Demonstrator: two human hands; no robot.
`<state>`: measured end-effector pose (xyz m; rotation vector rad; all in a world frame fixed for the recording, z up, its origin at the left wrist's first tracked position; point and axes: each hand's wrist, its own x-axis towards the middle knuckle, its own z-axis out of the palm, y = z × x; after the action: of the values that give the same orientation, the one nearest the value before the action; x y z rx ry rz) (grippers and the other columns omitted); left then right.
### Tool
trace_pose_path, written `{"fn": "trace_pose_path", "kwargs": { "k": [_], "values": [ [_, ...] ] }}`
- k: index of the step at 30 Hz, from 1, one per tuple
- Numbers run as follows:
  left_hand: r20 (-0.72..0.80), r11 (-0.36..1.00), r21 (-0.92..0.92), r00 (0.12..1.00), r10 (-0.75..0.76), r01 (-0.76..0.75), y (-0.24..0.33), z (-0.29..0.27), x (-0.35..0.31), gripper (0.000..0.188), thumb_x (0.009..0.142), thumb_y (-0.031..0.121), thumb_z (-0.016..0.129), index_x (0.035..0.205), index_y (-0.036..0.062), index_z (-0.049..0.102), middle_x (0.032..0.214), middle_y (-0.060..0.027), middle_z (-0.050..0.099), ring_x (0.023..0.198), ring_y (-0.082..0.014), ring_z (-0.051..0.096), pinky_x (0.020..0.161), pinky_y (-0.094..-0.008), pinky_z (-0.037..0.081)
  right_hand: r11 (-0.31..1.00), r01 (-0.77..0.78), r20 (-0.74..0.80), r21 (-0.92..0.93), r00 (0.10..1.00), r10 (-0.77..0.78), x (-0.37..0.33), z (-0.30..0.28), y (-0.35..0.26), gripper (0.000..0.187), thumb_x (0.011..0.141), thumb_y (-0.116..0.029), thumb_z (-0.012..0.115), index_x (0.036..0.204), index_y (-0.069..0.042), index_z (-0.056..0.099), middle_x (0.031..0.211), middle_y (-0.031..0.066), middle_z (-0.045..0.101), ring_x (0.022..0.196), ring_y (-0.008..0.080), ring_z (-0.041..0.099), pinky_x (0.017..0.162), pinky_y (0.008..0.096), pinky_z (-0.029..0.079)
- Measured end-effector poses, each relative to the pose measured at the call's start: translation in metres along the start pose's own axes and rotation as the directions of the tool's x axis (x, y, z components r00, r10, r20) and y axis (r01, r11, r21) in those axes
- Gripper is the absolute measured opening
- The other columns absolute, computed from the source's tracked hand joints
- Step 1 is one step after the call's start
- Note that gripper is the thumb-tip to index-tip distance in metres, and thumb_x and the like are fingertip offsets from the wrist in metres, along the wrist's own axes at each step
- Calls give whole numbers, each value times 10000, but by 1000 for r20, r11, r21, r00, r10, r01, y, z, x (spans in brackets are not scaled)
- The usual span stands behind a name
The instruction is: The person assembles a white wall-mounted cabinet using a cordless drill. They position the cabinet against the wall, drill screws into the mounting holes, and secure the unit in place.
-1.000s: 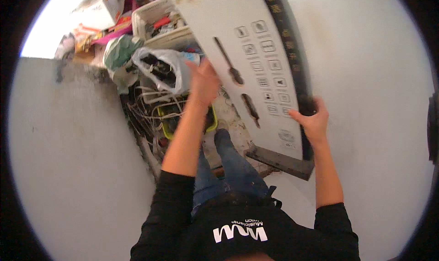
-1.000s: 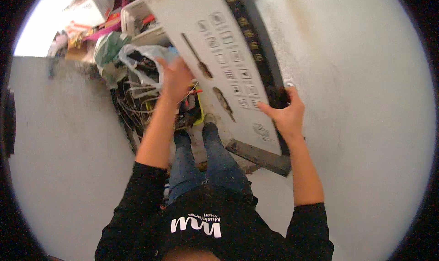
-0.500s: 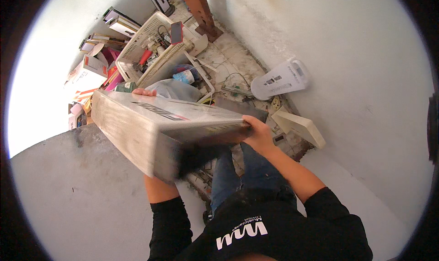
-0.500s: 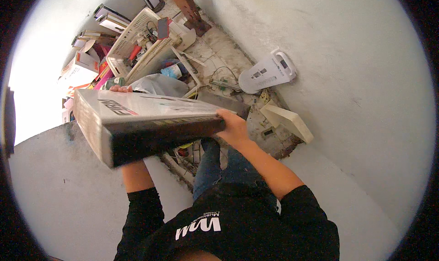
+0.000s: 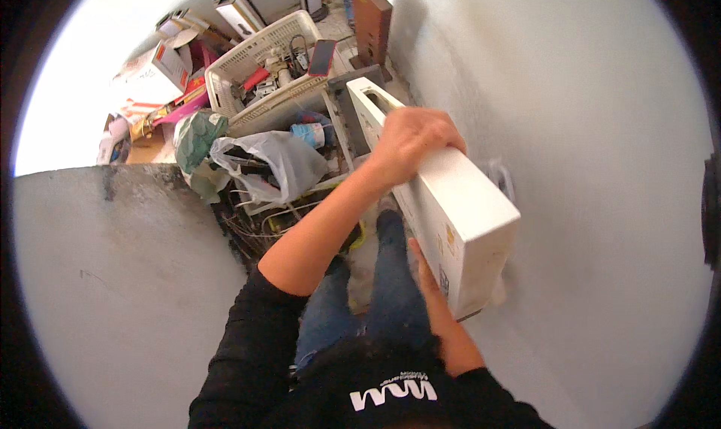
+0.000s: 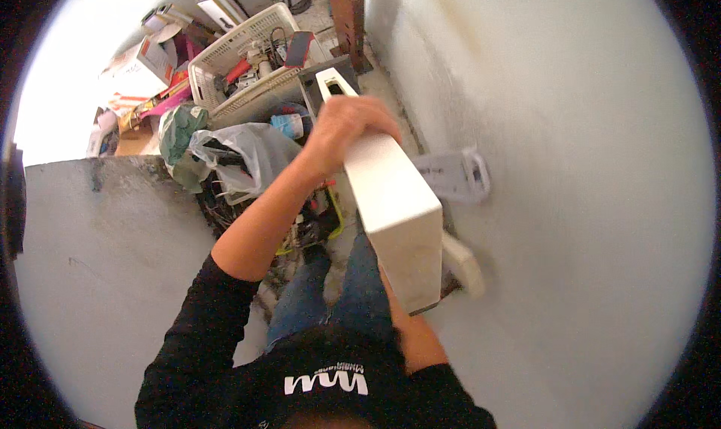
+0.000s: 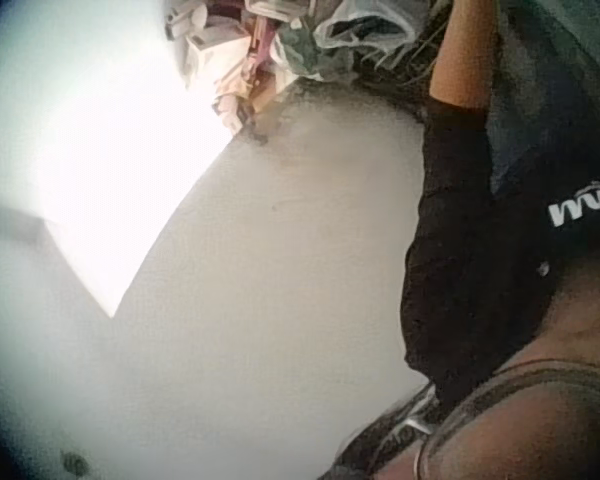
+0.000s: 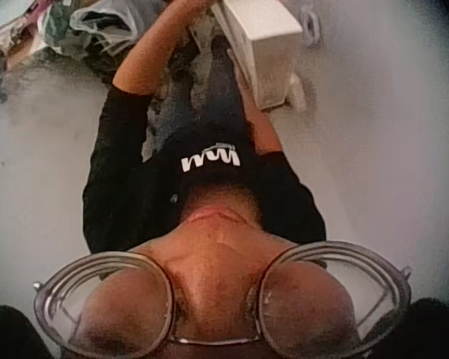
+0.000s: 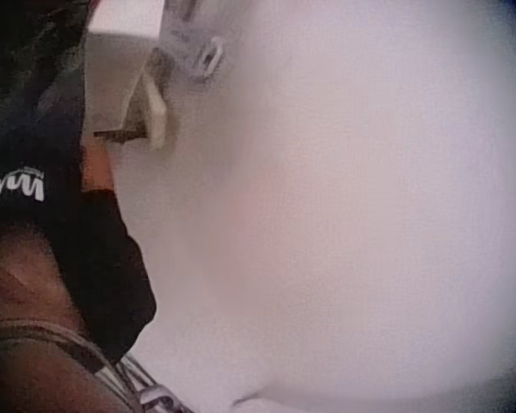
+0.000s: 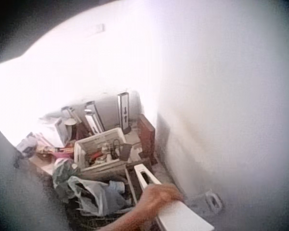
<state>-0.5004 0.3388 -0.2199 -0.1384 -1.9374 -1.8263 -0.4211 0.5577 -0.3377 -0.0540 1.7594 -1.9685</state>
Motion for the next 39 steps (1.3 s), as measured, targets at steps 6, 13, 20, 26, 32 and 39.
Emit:
{"fn": "trace_pose_path", "kwargs": {
  "k": [6, 13, 20, 26, 32, 39],
  "values": [
    [-160, 961, -27, 948, -276, 275, -127, -15, 42, 535, 828, 455, 421, 598, 34, 657, 560, -74, 585, 568, -195, 550, 568, -297, 423, 880, -288, -74, -378, 957, 281, 113, -4, 39, 621, 805, -285, 624, 1289, 2, 362, 1317, 114, 390, 1174, 223, 405, 994, 314, 295],
    [-181, 763, -324, 755, -630, 559, -298, -44, 58, 702, 822, 617, 382, 631, 0, 657, 600, -89, 585, 605, -165, 533, 632, -258, 398, 760, -258, -172, -597, 966, 193, 231, -53, 171, 577, 775, -280, 668, 1228, -9, 436, 1238, 99, 464, 1101, 237, 438, 950, 351, 324],
    [-203, 594, -483, 577, -791, 643, -395, -61, 57, 678, 787, 648, 409, 736, 27, 675, 736, -101, 614, 719, -199, 542, 742, -328, 388, 704, -406, -282, -583, 914, 293, 307, -52, 231, 628, 766, -343, 664, 1245, 0, 445, 1299, 110, 421, 1157, 244, 406, 978, 328, 303],
    [-56, 577, -467, 629, -775, 670, -399, -78, 62, 788, 833, 679, 199, 1268, 71, 448, 1298, -117, 430, 1197, -241, 380, 987, -402, 277, 836, -233, -231, -498, 964, 131, 352, -21, 239, 576, 711, -245, 734, 1172, 14, 506, 1250, 111, 467, 1106, 232, 441, 953, 315, 323],
    [-179, 713, -504, 749, -638, 487, -349, 10, 25, 677, 909, 452, 318, 1387, 18, 115, 1450, -164, 86, 1348, -256, 58, 1083, -358, 78, 837, -406, -218, -367, 912, 347, 409, -46, 209, 584, 776, -242, 658, 1250, 0, 415, 1169, 124, 520, 888, 219, 565, 661, 302, 477],
    [-402, 390, -468, 202, -893, 793, -225, 63, -234, 533, 840, 327, 525, 1258, 11, 427, 1243, -172, 482, 1158, -249, 457, 956, -325, 345, 721, -428, -193, -545, 901, 389, 336, -48, 131, 688, 797, -249, 627, 1340, -51, 255, 1224, 144, 470, 785, 186, 593, 535, 307, 453]
  ]
}}
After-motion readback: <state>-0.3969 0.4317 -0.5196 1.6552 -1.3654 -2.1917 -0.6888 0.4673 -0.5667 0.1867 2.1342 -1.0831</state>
